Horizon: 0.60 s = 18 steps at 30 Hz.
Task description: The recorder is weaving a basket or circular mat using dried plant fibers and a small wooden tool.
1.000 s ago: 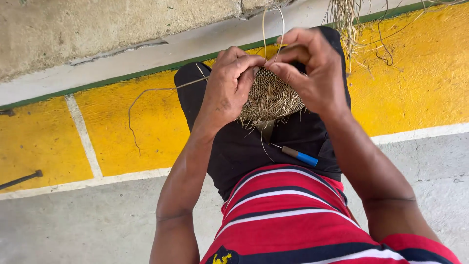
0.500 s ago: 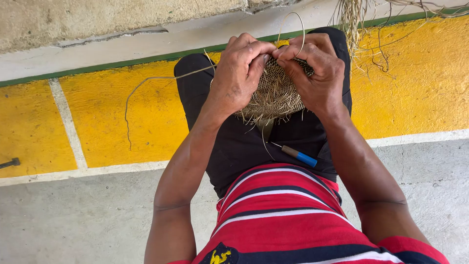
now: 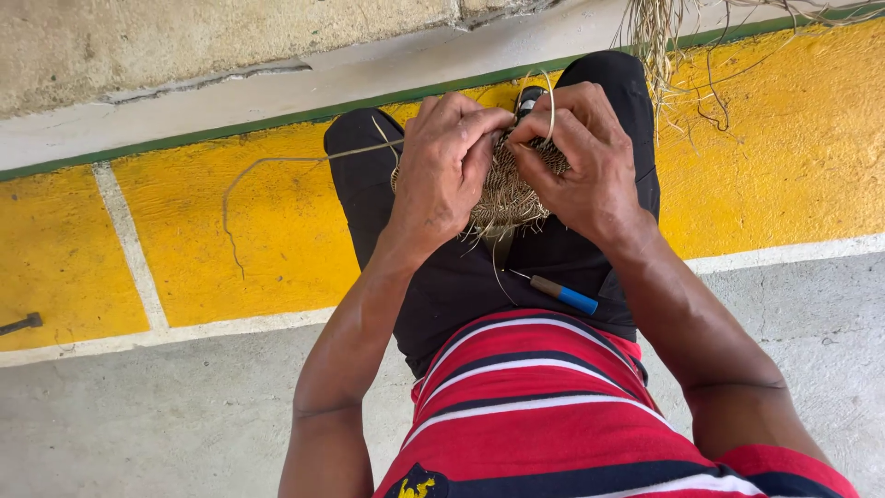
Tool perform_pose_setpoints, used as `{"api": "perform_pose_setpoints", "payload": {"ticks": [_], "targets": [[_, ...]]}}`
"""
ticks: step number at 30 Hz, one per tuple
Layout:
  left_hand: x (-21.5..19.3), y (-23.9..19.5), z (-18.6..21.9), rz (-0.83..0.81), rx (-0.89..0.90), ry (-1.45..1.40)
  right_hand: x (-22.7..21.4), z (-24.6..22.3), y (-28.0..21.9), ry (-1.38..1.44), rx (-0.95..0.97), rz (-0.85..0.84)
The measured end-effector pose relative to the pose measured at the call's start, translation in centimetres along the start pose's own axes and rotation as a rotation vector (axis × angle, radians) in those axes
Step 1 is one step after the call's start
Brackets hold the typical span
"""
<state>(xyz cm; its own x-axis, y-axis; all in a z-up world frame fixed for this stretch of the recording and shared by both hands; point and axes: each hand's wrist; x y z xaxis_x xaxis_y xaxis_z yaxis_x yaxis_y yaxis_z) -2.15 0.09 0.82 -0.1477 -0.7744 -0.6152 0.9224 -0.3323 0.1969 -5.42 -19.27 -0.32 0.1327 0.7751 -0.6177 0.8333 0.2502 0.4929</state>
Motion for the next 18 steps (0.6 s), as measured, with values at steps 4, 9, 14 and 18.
{"api": "perform_pose_setpoints", "payload": {"ticks": [4, 9, 14, 18], "targets": [[-0.1, -0.7, 0.4, 0.020, 0.011, 0.008, 0.1, -0.3, 0.1, -0.054, -0.040, -0.035], [0.1, -1.4, 0.2, 0.045, 0.068, 0.013, -0.8, -0.2, 0.7, -0.048, -0.053, -0.060], [-0.4, -2.0, 0.9, 0.035, 0.032, 0.071, -1.3, 0.4, 0.7, 0.090, -0.128, -0.153], [-0.5, -2.1, 1.1, 0.043, 0.048, 0.060, -1.3, 0.2, 0.8, 0.038, -0.150, -0.155]]}}
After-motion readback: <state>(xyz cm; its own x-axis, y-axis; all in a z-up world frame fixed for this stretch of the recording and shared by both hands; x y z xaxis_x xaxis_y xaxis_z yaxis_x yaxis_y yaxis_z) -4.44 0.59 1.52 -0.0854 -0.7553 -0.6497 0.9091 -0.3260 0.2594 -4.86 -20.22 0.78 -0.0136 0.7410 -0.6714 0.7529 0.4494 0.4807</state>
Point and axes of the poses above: each hand's wrist, its own y-axis towards the middle knuckle, its own x-axis out of the palm, z = x × y, and after that the axes turned 7 degrees about -x, right-handed
